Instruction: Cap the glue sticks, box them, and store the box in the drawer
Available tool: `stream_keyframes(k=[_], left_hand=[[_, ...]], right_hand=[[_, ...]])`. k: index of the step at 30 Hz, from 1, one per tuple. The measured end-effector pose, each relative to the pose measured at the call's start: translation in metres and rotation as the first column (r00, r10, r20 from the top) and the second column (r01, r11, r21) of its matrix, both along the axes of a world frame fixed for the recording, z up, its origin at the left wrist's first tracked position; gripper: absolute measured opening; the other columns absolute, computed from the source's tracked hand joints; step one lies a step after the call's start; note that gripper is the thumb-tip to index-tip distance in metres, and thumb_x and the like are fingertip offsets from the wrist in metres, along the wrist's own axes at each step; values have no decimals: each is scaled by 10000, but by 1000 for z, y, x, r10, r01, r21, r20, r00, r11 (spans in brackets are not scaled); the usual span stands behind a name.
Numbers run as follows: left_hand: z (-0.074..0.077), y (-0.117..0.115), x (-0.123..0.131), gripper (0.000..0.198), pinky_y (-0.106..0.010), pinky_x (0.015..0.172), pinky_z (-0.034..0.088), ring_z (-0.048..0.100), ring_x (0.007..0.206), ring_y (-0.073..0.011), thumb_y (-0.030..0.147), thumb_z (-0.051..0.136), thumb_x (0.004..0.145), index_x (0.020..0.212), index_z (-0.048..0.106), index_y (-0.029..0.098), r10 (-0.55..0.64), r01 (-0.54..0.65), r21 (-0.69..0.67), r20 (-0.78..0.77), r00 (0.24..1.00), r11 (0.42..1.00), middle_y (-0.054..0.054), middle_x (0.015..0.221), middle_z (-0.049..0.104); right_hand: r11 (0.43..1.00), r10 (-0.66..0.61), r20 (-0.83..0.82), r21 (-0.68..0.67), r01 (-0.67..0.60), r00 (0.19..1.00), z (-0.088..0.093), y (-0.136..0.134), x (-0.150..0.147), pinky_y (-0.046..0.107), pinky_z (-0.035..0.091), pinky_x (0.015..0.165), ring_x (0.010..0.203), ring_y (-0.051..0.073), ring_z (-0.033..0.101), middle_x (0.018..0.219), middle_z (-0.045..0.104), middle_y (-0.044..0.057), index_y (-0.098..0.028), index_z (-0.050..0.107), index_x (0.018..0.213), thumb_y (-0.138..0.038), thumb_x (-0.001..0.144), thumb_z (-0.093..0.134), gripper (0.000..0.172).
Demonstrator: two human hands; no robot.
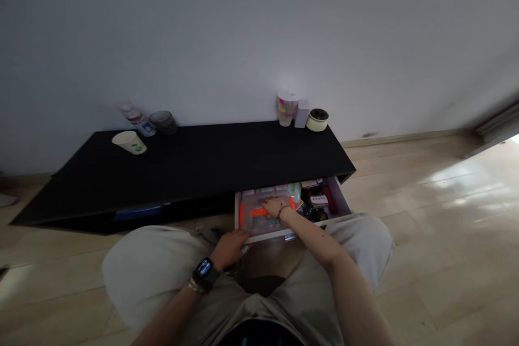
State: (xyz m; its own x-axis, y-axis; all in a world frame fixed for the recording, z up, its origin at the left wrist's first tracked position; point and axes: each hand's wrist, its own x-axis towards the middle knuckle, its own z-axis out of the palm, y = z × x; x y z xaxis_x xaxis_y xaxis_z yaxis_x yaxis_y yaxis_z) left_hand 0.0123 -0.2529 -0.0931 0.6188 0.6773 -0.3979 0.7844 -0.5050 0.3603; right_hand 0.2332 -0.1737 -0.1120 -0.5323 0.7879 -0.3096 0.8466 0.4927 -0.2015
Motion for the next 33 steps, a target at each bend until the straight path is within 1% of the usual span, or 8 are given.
stream_keyframes(k=[6,9,11,14,16,24,28,33], left_hand=[[-11,9,-3,609,-445,1157,310,367,1437,-290,385,572,904,1470,439,205,20,-26,174,39,999,984,-127,1543,439],[-16,15,-2,706,-468,1218,188,276,1489,-297,384,571,902,1529,347,152,89,-93,286,28,996,954,-167,1596,333],[-16,21,-1,759,-477,1232,137,206,1516,-302,385,564,901,1557,285,126,144,-145,359,31,989,922,-179,1628,243],[-14,33,1,838,-500,1237,106,93,1537,-318,397,587,879,1573,229,92,173,-174,437,44,984,882,-190,1645,159],[-12,43,2,869,-520,1235,102,63,1538,-323,400,600,866,1574,214,76,156,-161,472,50,987,867,-199,1643,157],[-16,73,8,762,-541,1217,154,162,1525,-313,293,555,880,1546,286,39,167,-187,604,89,982,775,-208,1616,226],[-14,76,13,669,-518,1203,217,217,1515,-286,203,471,903,1539,320,59,210,-230,613,105,972,756,-177,1610,261],[-10,86,10,600,-555,1228,122,249,1505,-287,176,412,928,1517,375,70,167,-183,642,86,982,744,-161,1583,337]], right_hand=[[996,63,-33,73,-60,997,18,4,-1,381,485,936,1112,261,605,1180,657,154,-159,639,1205,-342,968,511,325],[966,176,-123,212,-148,977,31,6,5,437,413,1039,1224,289,525,1253,611,192,-128,597,1289,-546,957,478,547],[942,216,-131,287,-172,967,35,6,12,497,316,1120,1371,335,394,1405,520,212,-140,509,1418,-609,887,558,710],[932,209,-85,318,-172,974,34,6,22,544,175,1184,1495,363,189,1573,344,194,-186,353,1544,-607,827,635,878],[934,176,-63,326,-146,982,30,7,26,544,141,1195,1510,368,150,1604,284,197,-180,304,1566,-626,803,649,949],[904,161,-19,405,-140,987,19,23,23,520,160,1210,1512,350,174,1613,261,200,-129,264,1573,-583,718,767,1090],[888,103,-23,452,-82,994,11,29,21,488,224,1206,1495,335,236,1593,315,195,-97,314,1547,-465,731,807,1022],[863,74,-59,503,-35,996,3,35,21,488,263,1192,1472,319,304,1555,393,186,-154,423,1495,-373,772,794,842]])
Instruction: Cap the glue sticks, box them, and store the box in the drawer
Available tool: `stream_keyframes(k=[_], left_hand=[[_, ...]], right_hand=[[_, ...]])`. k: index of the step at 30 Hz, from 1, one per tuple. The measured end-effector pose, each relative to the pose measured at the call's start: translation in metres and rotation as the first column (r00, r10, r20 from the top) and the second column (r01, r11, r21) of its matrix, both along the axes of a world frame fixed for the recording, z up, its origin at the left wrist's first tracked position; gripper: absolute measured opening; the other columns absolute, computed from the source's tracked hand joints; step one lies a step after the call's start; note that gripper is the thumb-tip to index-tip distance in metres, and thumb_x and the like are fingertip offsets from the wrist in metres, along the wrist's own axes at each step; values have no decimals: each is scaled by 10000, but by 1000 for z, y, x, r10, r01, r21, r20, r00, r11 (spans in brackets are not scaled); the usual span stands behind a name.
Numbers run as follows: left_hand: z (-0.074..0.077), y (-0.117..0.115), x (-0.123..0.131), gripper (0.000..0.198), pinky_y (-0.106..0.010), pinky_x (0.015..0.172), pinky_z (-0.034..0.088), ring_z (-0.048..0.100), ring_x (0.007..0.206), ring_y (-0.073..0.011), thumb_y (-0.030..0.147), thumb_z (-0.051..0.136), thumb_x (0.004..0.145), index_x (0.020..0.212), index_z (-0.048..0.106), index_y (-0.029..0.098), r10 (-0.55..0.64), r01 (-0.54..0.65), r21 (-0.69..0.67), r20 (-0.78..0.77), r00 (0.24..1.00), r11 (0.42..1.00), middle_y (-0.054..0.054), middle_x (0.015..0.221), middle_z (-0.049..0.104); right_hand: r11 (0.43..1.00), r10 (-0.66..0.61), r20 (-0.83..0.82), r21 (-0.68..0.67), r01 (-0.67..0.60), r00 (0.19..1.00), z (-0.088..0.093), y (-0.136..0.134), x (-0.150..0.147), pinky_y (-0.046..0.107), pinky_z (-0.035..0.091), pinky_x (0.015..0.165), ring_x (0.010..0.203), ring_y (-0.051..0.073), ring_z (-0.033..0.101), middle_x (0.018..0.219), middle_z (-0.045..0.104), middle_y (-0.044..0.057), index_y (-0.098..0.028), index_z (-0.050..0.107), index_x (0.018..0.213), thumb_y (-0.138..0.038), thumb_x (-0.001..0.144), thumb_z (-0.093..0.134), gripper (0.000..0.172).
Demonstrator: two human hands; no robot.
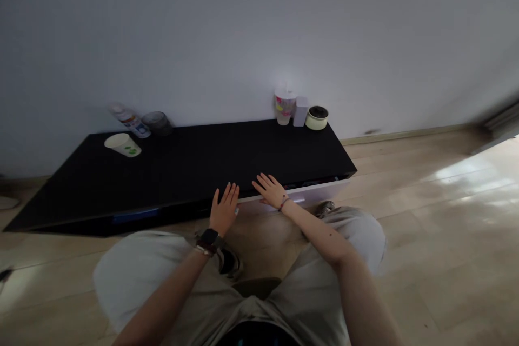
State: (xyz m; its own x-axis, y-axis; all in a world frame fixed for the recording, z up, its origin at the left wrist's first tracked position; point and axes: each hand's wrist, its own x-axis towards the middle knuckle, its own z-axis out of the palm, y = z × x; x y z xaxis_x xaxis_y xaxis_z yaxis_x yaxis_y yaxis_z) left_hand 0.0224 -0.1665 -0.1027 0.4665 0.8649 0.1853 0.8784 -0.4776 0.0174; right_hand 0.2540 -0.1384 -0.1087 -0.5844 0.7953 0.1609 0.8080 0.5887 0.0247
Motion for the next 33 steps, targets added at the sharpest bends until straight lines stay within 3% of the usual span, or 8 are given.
stream_keyframes(k=[4,10,16,21,25,29,31,33], left_hand=[[2,19,-7,615,-545,1233,131,274,1497,-284,161,433,911,1518,378,82,-28,28,1,-21,999,1000,-164,1570,365],[2,42,-13,618,-465,1223,226,288,1492,-263,147,452,908,1518,377,74,-56,55,-42,-11,998,998,-170,1571,365],[-10,45,-15,577,-439,1207,274,307,1483,-259,142,396,937,1508,390,61,-47,47,-30,12,999,998,-155,1570,373],[-9,45,-15,593,-441,1212,265,295,1488,-259,128,392,924,1513,379,59,-48,49,-57,18,999,997,-155,1577,358],[8,45,-13,607,-445,1211,259,275,1495,-270,144,420,916,1516,372,63,-46,44,-139,-10,999,989,-163,1590,331],[37,45,-14,680,-459,1197,268,238,1505,-297,158,539,855,1510,375,77,-113,88,-326,-58,992,941,-188,1604,287],[59,47,-17,655,-468,1173,303,319,1474,-313,189,570,844,1480,432,112,-186,161,-467,-8,983,869,-189,1576,355],[88,51,-21,560,-446,1115,380,497,1358,-307,259,573,873,1421,516,154,-244,290,-614,159,957,734,-172,1478,513]], right_hand=[[1000,-7,-21,31,7,1000,-5,8,-1,484,295,1176,1442,312,365,1520,448,176,-183,502,1437,-323,806,772,700],[999,-18,-67,44,21,998,-13,20,-3,488,310,1166,1434,303,379,1519,448,180,-191,509,1432,-271,831,740,648],[998,-33,-85,42,37,996,-19,23,-5,489,316,1161,1415,288,409,1499,481,158,-210,543,1407,-227,907,628,508],[998,-64,-90,-16,63,994,-7,20,-8,482,289,1169,1420,291,394,1496,483,158,-203,543,1408,-245,920,609,494],[990,-96,-72,-114,87,993,16,16,-12,468,303,1159,1427,306,372,1505,460,180,-159,503,1437,-334,891,659,595],[973,-101,21,-206,103,995,44,8,-19,485,342,1132,1488,339,248,1575,349,198,-144,476,1455,-303,833,721,687],[948,-93,83,-298,114,992,65,4,-22,510,377,1101,1481,369,258,1569,352,211,-146,526,1415,-278,792,758,678],[871,-58,117,-479,107,991,95,4,-21,510,449,1027,1373,388,438,1455,501,228,-140,610,1330,-306,774,776,603]])
